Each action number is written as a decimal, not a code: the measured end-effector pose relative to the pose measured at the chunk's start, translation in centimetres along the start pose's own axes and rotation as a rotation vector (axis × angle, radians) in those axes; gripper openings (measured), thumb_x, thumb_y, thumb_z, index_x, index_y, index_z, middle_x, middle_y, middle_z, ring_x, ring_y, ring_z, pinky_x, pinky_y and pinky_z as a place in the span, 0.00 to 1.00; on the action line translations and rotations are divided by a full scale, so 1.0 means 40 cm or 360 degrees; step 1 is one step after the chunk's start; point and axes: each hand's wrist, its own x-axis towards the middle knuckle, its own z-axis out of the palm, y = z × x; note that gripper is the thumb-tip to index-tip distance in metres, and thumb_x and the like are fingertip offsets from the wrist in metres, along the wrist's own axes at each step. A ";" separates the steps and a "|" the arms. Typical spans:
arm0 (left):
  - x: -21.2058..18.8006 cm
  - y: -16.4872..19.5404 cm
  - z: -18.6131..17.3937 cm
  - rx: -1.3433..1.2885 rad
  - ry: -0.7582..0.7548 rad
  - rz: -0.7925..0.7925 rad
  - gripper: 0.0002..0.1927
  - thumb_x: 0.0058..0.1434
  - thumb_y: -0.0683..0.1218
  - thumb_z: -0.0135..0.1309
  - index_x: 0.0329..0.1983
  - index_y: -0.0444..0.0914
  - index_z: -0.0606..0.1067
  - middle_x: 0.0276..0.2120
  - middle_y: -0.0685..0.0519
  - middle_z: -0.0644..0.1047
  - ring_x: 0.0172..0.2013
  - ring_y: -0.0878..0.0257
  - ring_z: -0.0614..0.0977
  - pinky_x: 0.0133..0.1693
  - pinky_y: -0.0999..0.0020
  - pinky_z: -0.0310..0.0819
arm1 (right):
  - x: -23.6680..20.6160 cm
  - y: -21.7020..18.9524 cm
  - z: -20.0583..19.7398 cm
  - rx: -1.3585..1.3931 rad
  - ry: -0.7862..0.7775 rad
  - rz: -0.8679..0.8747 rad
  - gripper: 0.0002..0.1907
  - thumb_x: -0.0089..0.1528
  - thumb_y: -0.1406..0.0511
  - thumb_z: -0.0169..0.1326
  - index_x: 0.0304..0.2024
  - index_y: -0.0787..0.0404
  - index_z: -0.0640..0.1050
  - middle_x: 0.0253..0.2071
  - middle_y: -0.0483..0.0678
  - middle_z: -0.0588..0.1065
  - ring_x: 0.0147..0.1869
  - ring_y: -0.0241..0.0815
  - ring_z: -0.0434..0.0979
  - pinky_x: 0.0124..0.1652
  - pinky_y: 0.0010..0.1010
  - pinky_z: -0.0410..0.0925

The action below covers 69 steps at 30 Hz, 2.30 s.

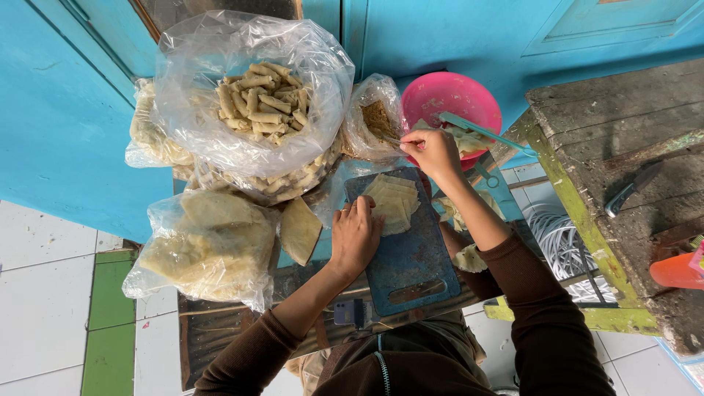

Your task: The person places filling from a pink bowl onto thin dough wrappers on a cutting board, folds each wrapper over the filling by hand, and sets the folded pastries aside. Near the end, the person uses a plastic scraper to arrange the folded pastries in rows on the cutting board.

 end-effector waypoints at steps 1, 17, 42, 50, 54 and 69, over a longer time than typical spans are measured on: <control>0.000 0.000 0.000 -0.0017 -0.0004 -0.0009 0.16 0.62 0.48 0.58 0.46 0.38 0.67 0.36 0.47 0.79 0.42 0.47 0.79 0.43 0.51 0.67 | 0.002 0.005 0.000 0.0039 0.0039 -0.0009 0.08 0.60 0.64 0.65 0.41 0.59 0.85 0.37 0.49 0.83 0.39 0.42 0.84 0.41 0.31 0.73; -0.005 0.002 0.001 -0.0095 -0.0008 -0.0022 0.18 0.61 0.45 0.59 0.48 0.38 0.65 0.32 0.49 0.77 0.41 0.48 0.78 0.42 0.52 0.67 | -0.011 0.007 -0.011 -0.0130 0.0231 0.0076 0.08 0.61 0.62 0.66 0.42 0.55 0.87 0.26 0.49 0.80 0.23 0.38 0.73 0.26 0.33 0.63; -0.022 -0.029 0.037 -0.0153 -0.0138 -0.0174 0.30 0.52 0.51 0.68 0.50 0.37 0.65 0.37 0.48 0.77 0.42 0.50 0.77 0.44 0.53 0.65 | -0.346 0.266 -0.016 0.0660 -0.0338 0.0808 0.11 0.61 0.67 0.64 0.46 0.61 0.85 0.29 0.49 0.78 0.29 0.38 0.74 0.27 0.35 0.67; -0.026 -0.030 0.046 -0.0078 -0.0108 -0.0174 0.33 0.51 0.59 0.69 0.50 0.39 0.66 0.35 0.50 0.77 0.42 0.52 0.78 0.46 0.54 0.65 | -0.385 0.259 0.008 -0.0099 0.0241 -0.0362 0.09 0.55 0.67 0.68 0.38 0.57 0.85 0.34 0.44 0.80 0.41 0.42 0.78 0.39 0.32 0.70; -0.030 -0.035 0.050 -0.0075 -0.0119 -0.0173 0.34 0.51 0.60 0.68 0.51 0.39 0.66 0.35 0.50 0.77 0.42 0.51 0.78 0.46 0.54 0.64 | -0.386 0.243 0.003 -0.0303 0.0334 -0.0616 0.09 0.54 0.68 0.68 0.37 0.56 0.85 0.36 0.41 0.80 0.42 0.42 0.77 0.43 0.34 0.69; -0.045 -0.034 0.024 -0.0373 0.0000 -0.0116 0.18 0.67 0.48 0.55 0.54 0.36 0.67 0.35 0.49 0.74 0.41 0.50 0.75 0.46 0.54 0.65 | -0.143 0.152 -0.034 -0.0255 0.0634 -0.0654 0.06 0.64 0.65 0.68 0.42 0.56 0.85 0.39 0.45 0.82 0.41 0.42 0.77 0.45 0.33 0.67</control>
